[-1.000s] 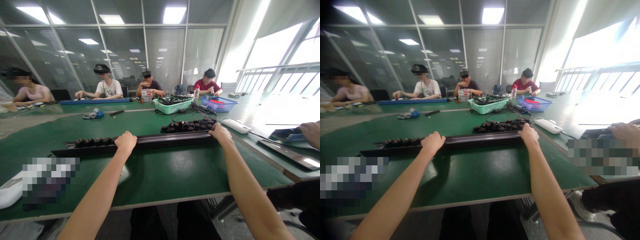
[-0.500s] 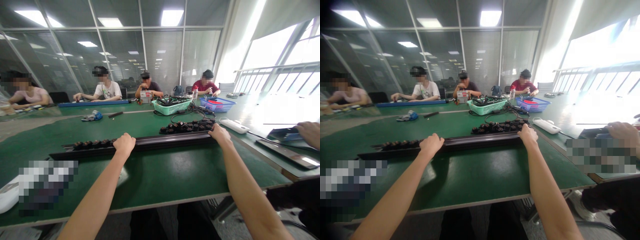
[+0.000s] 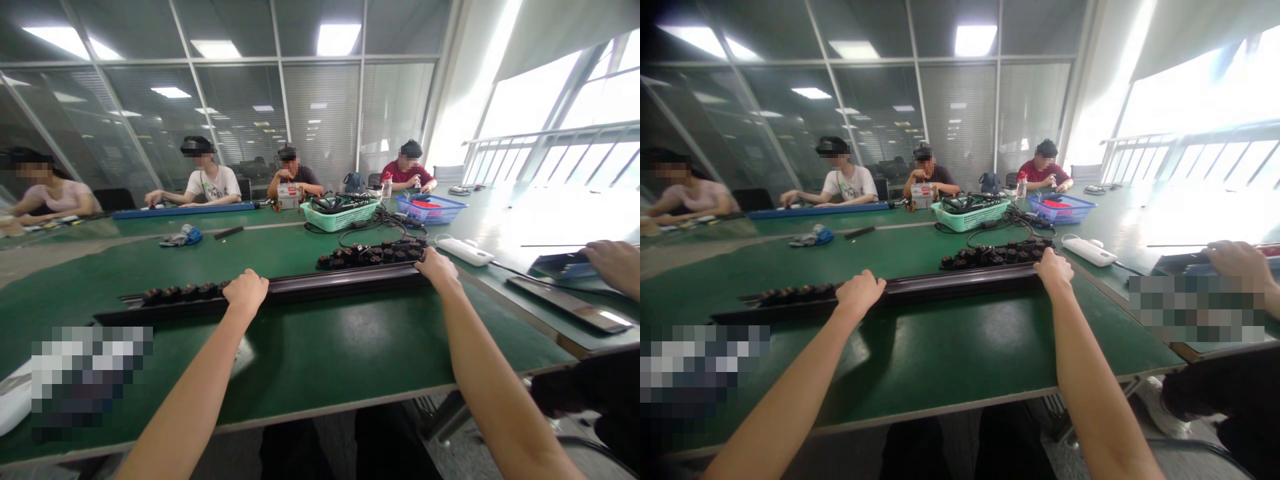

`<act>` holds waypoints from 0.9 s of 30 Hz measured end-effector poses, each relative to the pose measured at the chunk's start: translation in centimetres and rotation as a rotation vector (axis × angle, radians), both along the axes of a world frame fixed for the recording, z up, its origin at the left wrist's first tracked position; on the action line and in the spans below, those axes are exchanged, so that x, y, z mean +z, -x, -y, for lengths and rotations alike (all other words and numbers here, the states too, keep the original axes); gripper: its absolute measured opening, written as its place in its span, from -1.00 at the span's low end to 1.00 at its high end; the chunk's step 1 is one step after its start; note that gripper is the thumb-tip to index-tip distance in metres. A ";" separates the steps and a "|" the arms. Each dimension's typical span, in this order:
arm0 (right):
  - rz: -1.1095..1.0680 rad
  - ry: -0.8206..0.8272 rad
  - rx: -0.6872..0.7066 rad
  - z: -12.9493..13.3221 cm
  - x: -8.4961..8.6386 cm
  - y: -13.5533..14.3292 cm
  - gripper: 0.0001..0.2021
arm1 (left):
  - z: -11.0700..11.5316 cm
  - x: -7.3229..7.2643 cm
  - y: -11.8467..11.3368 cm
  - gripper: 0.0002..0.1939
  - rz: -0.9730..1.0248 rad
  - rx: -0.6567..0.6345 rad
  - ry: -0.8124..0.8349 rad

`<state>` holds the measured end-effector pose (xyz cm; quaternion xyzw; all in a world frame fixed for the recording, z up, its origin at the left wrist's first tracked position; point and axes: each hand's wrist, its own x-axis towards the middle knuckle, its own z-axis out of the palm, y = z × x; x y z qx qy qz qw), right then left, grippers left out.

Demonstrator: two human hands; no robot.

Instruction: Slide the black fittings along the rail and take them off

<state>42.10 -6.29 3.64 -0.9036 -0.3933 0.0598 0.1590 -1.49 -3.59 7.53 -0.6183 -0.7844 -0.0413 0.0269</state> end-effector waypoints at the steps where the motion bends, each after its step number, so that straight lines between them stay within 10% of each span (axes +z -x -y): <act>1: -0.004 0.003 0.000 0.0 0.1 0.0 -0.54 | 0.0 0.0 0.0 -0.50 -0.002 -0.002 0.001; 27: 0.032 -0.017 -0.008 -0.3 -0.6 -0.4 -0.55 | 0.2 0.0 0.0 -0.49 0.010 -0.016 -0.008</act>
